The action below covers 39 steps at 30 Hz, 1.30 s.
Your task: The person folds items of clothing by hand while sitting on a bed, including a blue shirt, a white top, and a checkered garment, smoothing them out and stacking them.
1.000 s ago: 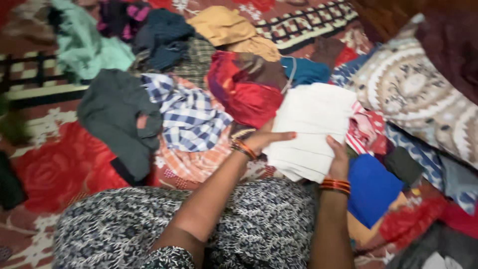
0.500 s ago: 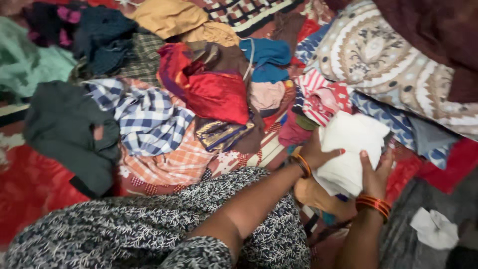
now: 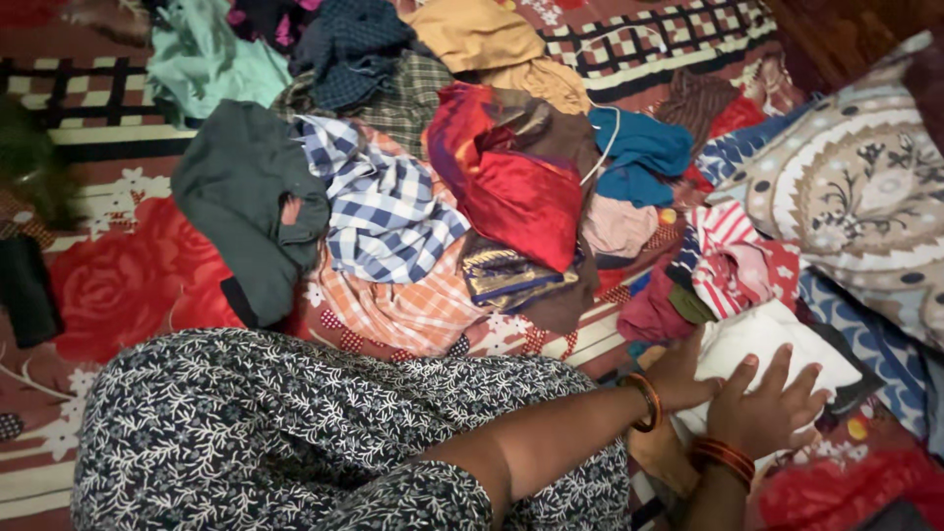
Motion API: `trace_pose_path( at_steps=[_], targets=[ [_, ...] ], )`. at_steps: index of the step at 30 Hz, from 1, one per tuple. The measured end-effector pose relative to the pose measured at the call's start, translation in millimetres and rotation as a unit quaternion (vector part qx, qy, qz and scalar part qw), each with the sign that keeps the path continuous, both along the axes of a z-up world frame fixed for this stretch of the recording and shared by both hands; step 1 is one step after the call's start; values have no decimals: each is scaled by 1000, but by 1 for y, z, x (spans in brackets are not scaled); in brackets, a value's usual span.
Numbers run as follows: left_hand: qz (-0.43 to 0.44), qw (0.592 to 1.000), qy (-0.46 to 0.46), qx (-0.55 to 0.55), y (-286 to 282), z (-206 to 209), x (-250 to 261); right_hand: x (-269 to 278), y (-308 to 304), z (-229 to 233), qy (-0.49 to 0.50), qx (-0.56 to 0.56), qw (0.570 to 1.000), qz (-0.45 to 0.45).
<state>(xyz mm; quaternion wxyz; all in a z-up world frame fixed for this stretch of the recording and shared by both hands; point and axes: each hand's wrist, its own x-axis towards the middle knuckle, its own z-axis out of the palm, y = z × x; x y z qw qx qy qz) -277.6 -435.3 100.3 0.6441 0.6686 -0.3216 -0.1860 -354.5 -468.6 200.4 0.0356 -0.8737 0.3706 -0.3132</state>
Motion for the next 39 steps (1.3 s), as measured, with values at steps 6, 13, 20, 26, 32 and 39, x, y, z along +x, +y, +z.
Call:
trace_pose_path(
  at_steps=[6,13,20,26,32,39],
  targets=[
    [-15,989,-57,133,-13,-20,3,23,-39,-39,40,-47,998,-21],
    [-38,980,-36,191,-9,-25,11,26,-43,-56,43,-42,998,-23],
    [75,990,-92,79,20,-20,28,15,-25,-26,55,16,998,-19],
    [192,968,-144,78,222,20,167,4,2,13,57,72,996,-7],
    [415,908,20,62,453,-8,264,65,78,42,-101,21,967,235],
    [493,862,121,-7,516,-102,293,213,257,-1,37,91,825,557]
  ],
)
